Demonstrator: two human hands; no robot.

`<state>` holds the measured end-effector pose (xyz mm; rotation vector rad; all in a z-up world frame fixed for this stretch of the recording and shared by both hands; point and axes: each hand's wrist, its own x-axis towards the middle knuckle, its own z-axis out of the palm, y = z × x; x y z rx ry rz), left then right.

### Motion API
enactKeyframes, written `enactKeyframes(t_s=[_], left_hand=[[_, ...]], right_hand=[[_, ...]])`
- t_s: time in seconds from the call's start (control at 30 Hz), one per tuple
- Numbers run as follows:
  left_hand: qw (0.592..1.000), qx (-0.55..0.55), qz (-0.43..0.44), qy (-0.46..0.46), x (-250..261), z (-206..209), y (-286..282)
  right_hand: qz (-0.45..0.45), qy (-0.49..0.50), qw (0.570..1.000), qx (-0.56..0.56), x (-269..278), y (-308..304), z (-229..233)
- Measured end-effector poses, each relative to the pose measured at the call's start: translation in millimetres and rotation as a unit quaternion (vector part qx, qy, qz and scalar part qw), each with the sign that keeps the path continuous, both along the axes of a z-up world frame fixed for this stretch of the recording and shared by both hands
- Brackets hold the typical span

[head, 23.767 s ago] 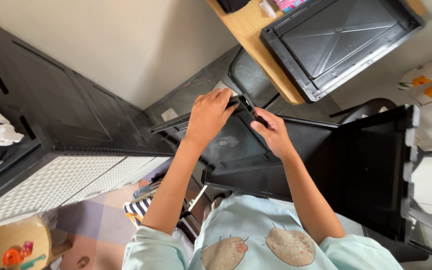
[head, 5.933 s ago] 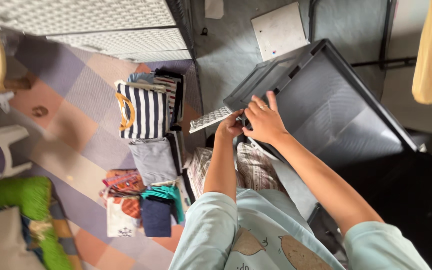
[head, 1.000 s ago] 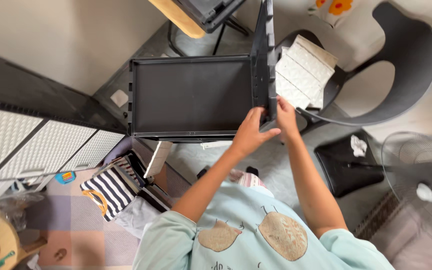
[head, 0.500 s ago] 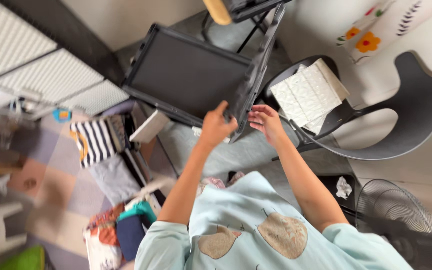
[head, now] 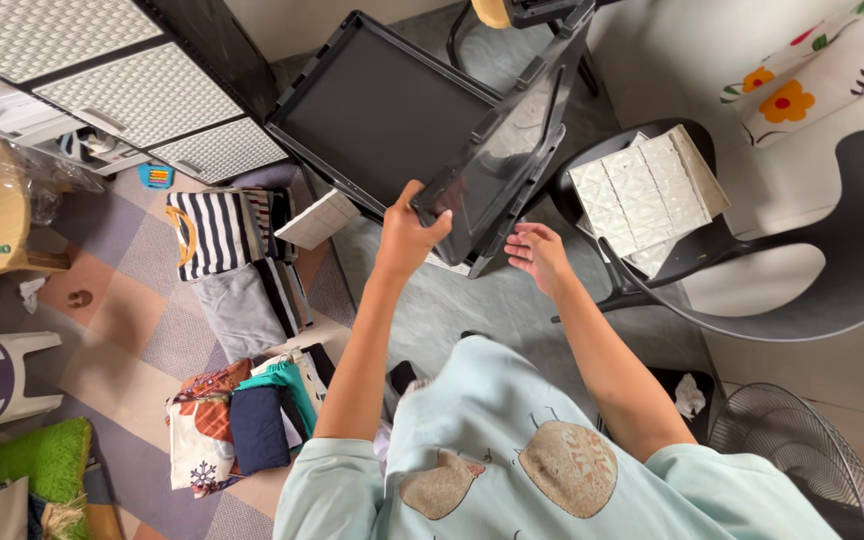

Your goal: The person assembles a black plastic storage box by hand, snapping the lid and base together and aligning the edges. The person then picks up a yellow comb from a nearby shelf and places it on the assembled box.

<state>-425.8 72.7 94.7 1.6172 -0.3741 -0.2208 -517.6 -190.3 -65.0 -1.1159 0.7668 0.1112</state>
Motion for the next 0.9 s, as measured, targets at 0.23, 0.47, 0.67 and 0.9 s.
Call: enactKeyframes(t_s=[0.23,0.47,0.67,0.9], left_hand=[[0.999,-0.014,-0.033,0.041,-27,-29,-38],[0.998,0.019,-0.052,-0.005,-35,-38,-58],[0.994,0.055,-0.073,-0.061,-39,-58,-52],[0.982,0.129,-0.119,-0.070,-43,-105,-47]], right_hand=[[0.006,0.009,1.000,0.015,-23,-6,0],[0.037,0.004,0.999,-0.014,-28,3,20],[0.049,-0.030,0.996,-0.068,-38,14,11],[0.044,-0.041,0.987,-0.146,-41,27,-16]])
